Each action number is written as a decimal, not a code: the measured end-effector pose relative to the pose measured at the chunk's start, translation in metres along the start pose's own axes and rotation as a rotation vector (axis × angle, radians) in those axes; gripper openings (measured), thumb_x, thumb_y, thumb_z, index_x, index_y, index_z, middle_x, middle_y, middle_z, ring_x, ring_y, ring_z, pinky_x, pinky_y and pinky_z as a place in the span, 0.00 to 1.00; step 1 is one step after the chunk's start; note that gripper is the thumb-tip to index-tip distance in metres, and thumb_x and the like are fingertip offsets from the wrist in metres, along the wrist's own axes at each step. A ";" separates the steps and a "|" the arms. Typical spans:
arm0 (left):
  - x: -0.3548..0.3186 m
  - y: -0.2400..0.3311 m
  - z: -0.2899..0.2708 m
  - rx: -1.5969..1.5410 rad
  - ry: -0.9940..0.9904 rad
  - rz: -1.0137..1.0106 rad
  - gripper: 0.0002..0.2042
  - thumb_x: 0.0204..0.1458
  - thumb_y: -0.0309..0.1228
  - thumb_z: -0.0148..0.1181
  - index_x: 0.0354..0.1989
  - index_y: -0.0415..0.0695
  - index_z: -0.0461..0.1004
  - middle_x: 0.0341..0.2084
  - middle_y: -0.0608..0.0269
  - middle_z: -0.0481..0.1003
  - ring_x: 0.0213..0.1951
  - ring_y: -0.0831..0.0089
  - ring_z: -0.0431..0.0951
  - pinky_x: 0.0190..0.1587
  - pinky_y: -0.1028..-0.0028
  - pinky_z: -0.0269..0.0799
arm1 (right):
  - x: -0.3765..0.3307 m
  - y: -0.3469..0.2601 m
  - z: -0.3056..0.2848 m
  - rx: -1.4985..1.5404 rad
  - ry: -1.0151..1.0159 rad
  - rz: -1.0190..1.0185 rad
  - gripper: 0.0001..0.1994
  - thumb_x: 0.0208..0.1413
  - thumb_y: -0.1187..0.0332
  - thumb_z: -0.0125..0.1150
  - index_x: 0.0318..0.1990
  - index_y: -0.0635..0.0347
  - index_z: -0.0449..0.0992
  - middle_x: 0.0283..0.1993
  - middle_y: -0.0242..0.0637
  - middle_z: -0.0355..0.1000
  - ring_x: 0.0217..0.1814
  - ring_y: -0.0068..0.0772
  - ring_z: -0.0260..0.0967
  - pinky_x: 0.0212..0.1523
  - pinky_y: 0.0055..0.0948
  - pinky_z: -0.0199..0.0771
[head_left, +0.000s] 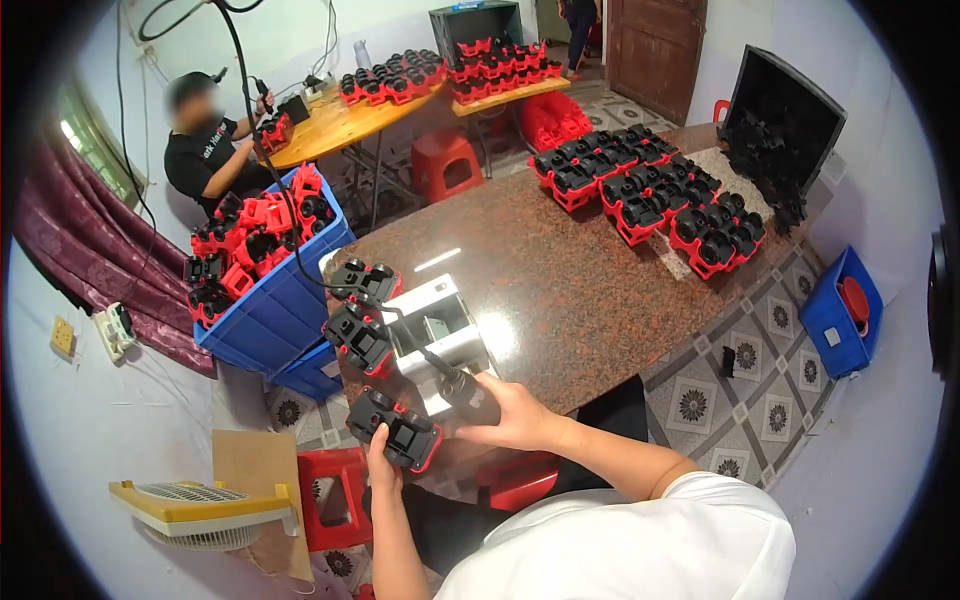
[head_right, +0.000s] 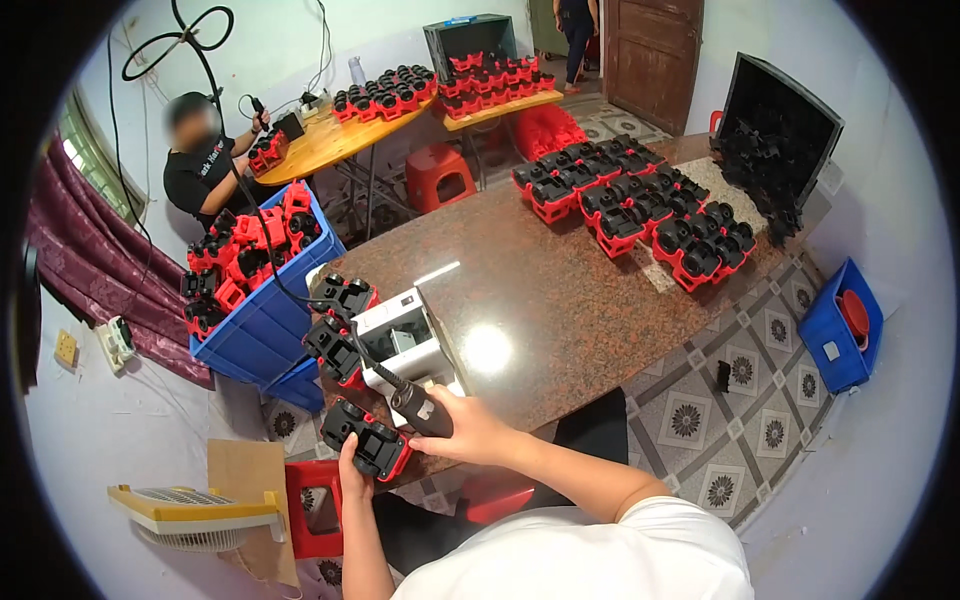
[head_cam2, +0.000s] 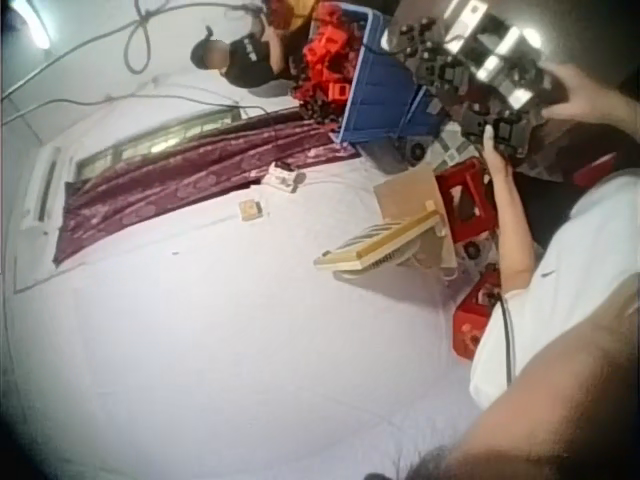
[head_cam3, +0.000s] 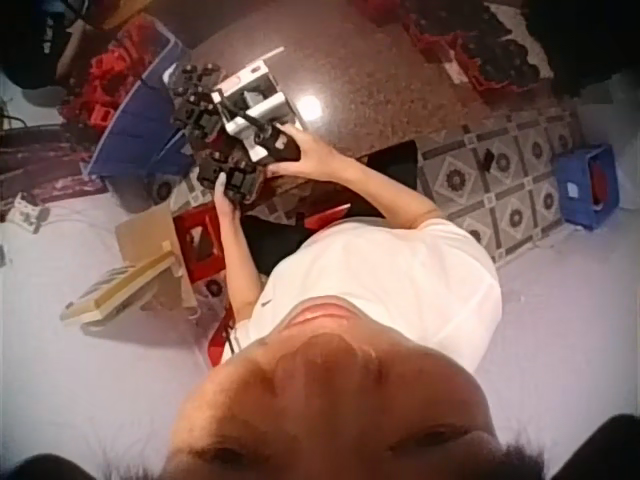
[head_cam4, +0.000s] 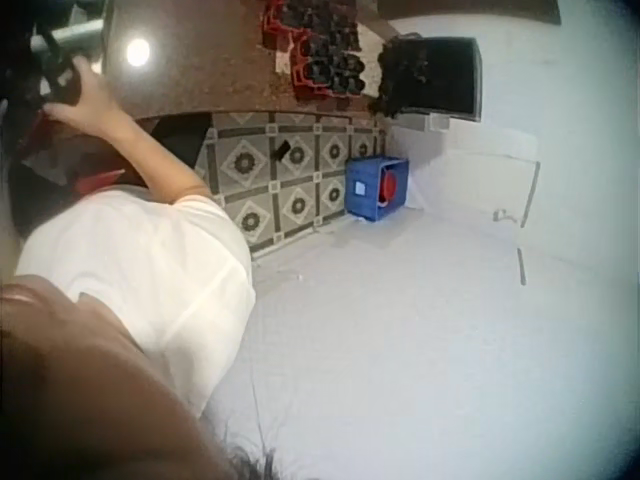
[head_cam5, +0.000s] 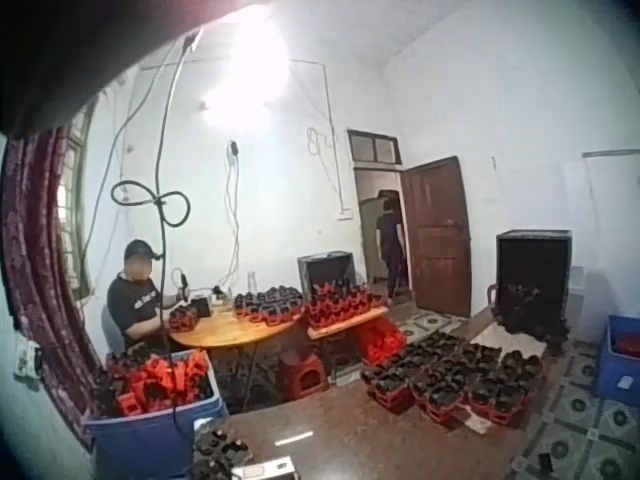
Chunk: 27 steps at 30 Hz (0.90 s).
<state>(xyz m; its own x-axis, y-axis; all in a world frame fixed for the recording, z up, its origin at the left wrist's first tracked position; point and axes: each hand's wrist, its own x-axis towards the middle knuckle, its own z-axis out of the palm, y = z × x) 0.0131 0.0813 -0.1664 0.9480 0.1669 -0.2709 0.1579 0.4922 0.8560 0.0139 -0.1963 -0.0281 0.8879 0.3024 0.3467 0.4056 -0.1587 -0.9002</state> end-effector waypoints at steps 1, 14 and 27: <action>-0.001 0.002 0.001 0.008 0.001 0.004 0.19 0.53 0.38 0.54 0.50 0.40 0.67 0.42 0.59 0.74 0.43 0.65 0.76 0.49 0.67 0.71 | -0.001 0.002 0.000 0.002 -0.001 0.005 0.29 0.44 0.59 0.69 0.50 0.65 0.65 0.41 0.47 0.73 0.41 0.39 0.74 0.42 0.32 0.71; 0.002 -0.002 -0.006 -0.024 0.027 0.027 0.19 0.51 0.36 0.56 0.50 0.40 0.67 0.41 0.62 0.74 0.44 0.69 0.75 0.47 0.69 0.71 | 0.000 0.007 0.007 -0.033 -0.091 0.124 0.30 0.43 0.59 0.69 0.50 0.66 0.65 0.42 0.50 0.73 0.43 0.44 0.73 0.44 0.35 0.70; -0.012 0.016 0.014 -0.014 -0.012 -0.037 0.19 0.52 0.37 0.55 0.50 0.41 0.67 0.41 0.62 0.73 0.43 0.69 0.75 0.47 0.69 0.71 | 0.001 0.010 0.008 -0.025 -0.147 0.124 0.30 0.44 0.60 0.68 0.53 0.64 0.63 0.45 0.51 0.71 0.47 0.45 0.71 0.47 0.34 0.69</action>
<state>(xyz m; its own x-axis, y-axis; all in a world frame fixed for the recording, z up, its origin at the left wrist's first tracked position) 0.0085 0.0753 -0.1430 0.9450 0.1378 -0.2967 0.1892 0.5095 0.8394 0.0172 -0.1903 -0.0390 0.8910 0.4124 0.1896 0.3018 -0.2261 -0.9262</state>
